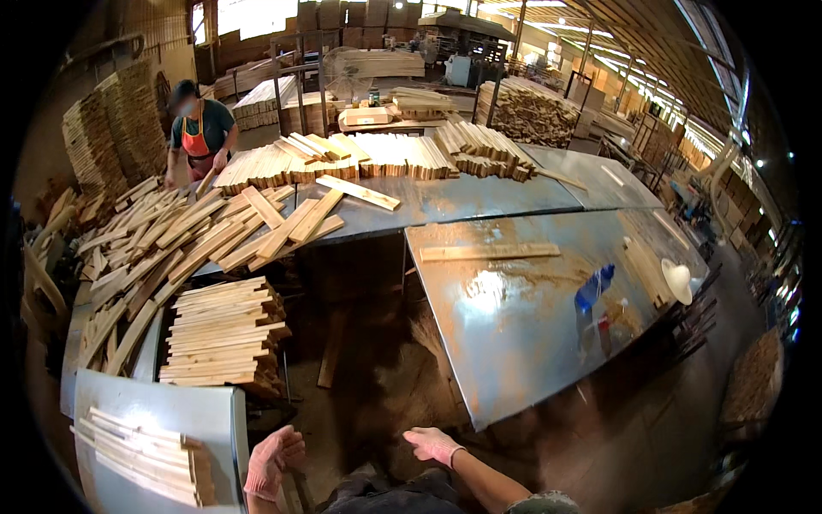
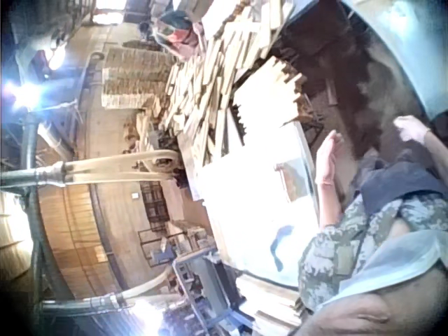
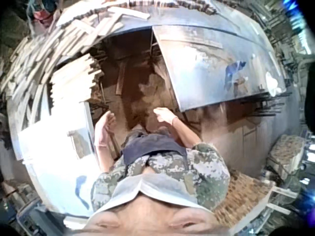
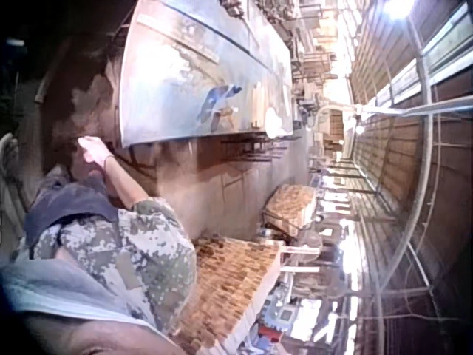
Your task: The person picks up stacks of light-colored wooden planks from a metal table and places them onto a conveyor belt. They repeatedly lift, turn, and align the wood pieces by hand, working alongside another person in a busy workshop environment.
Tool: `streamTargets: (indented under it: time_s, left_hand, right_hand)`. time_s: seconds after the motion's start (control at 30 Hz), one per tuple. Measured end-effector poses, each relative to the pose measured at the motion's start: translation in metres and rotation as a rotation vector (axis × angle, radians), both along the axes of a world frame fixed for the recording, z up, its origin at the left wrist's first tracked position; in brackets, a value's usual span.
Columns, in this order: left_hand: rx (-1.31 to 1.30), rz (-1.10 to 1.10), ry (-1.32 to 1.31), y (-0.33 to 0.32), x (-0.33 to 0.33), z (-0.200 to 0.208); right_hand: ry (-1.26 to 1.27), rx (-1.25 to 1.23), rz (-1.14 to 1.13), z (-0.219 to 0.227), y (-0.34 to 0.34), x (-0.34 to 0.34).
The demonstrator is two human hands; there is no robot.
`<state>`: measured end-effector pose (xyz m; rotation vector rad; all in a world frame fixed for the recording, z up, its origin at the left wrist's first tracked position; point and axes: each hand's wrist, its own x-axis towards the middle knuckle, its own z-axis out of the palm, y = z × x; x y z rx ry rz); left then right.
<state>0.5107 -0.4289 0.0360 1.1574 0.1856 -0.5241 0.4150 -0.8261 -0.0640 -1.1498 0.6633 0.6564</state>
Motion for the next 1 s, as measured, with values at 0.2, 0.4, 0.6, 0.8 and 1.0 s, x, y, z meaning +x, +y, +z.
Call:
streamTargets:
  time_s: [0.2, 0.4, 0.6, 0.8, 1.0]
  left_hand:
    - [0.086, -0.408, -0.03, -0.128, 0.19, 0.02]
    - [0.116, -0.702, -0.007, -0.246, 0.336, -0.022]
    - [0.232, -0.664, 0.156, -0.34, 0.466, -0.04]
    - [0.212, -0.458, 0.182, -0.368, 0.591, -0.039]
    - [0.216, -0.1, 0.2, -0.373, 0.718, -0.068]
  right_hand:
    - [-0.016, 0.012, -0.192, -0.069, -0.1, 0.064]
    - [0.207, -0.033, -0.455, -0.047, -0.137, 0.198]
    - [-0.036, 0.093, -0.507, -0.06, -0.237, 0.383]
    - [-0.165, -0.112, -0.171, -0.011, -0.278, 0.588]
    - [-0.159, -0.325, 0.046, -0.031, -0.29, 0.77]
